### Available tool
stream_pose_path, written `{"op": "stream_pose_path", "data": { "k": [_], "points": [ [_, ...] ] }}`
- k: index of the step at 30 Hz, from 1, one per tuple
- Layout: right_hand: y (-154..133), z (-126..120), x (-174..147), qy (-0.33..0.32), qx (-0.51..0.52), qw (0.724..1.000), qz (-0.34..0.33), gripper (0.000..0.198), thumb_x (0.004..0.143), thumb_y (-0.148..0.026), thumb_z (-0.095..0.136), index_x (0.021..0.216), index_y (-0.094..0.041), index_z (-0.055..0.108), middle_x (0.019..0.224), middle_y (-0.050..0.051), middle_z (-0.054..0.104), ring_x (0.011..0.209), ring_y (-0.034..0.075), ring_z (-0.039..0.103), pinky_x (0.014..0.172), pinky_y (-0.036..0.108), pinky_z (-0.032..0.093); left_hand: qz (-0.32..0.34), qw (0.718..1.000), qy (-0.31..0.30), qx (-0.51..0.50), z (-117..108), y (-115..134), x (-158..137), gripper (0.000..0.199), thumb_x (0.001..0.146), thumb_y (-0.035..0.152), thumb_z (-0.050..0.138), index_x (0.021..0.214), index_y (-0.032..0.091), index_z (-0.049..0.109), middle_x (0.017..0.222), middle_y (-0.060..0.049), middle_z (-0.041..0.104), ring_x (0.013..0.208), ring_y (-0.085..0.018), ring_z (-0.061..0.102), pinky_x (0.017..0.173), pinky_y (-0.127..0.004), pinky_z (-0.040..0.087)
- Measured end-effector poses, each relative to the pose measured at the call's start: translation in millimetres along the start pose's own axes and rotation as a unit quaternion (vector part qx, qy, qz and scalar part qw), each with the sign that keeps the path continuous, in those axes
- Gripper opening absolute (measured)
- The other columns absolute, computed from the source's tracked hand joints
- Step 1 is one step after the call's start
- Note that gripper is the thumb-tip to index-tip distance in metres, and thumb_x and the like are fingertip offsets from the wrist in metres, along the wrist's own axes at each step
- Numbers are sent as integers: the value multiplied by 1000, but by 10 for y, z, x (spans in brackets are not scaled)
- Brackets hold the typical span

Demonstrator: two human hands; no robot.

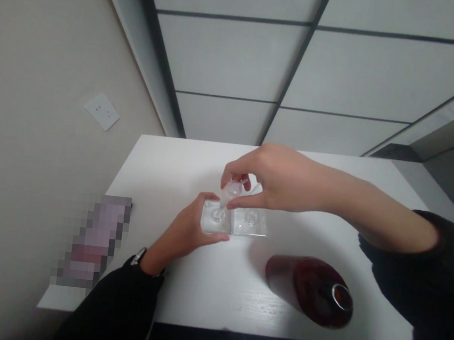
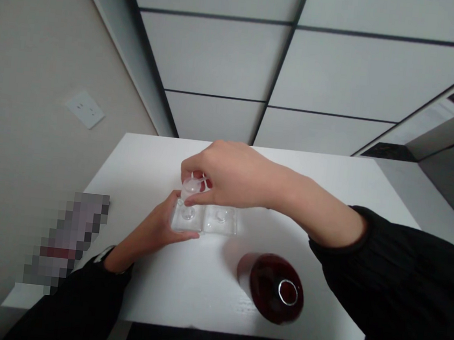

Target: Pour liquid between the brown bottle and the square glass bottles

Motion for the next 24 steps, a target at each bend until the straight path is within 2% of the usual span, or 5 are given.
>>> {"op": "stream_pose_path", "data": {
  "k": [13, 19, 24],
  "points": [
    [97, 37, -41, 9, 45, 999, 13, 21, 91, -41, 79, 98, -21, 80, 81, 1, 75, 70, 16, 61, 66, 30, 34, -8, 1000, -3, 6, -13, 32, -6, 73, 74, 40, 92, 132, 25, 52, 126, -8, 71, 112, -33, 72, 97, -47, 57],
    [203, 55, -42, 39, 109, 993, 34, 24, 89, -45, 77, 90, -20, 78, 76, 0, 72, 70, 15, 62, 67, 30, 39, -5, 1000, -6, 17, -15, 33, -5, 73, 73, 36, 93, 132, 25, 51, 127, -7, 71, 114, -32, 72, 96, -45, 58],
    [394, 79, -51, 40, 198, 978, 47, 31, 89, -52, 74, 92, -21, 78, 84, 1, 75, 76, 17, 64, 70, 32, 45, -18, 1000, -14, 18, -28, 71, -14, 73, 74, 35, 93, 132, 26, 50, 126, -6, 71, 112, -31, 73, 96, -43, 59]
  ]
}}
Point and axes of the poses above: each hand's wrist, its own x-axis towards the middle knuckle, its own z-axis out of the palm, y = z × x, the point moved 2 cm from there along x, towards the middle knuckle
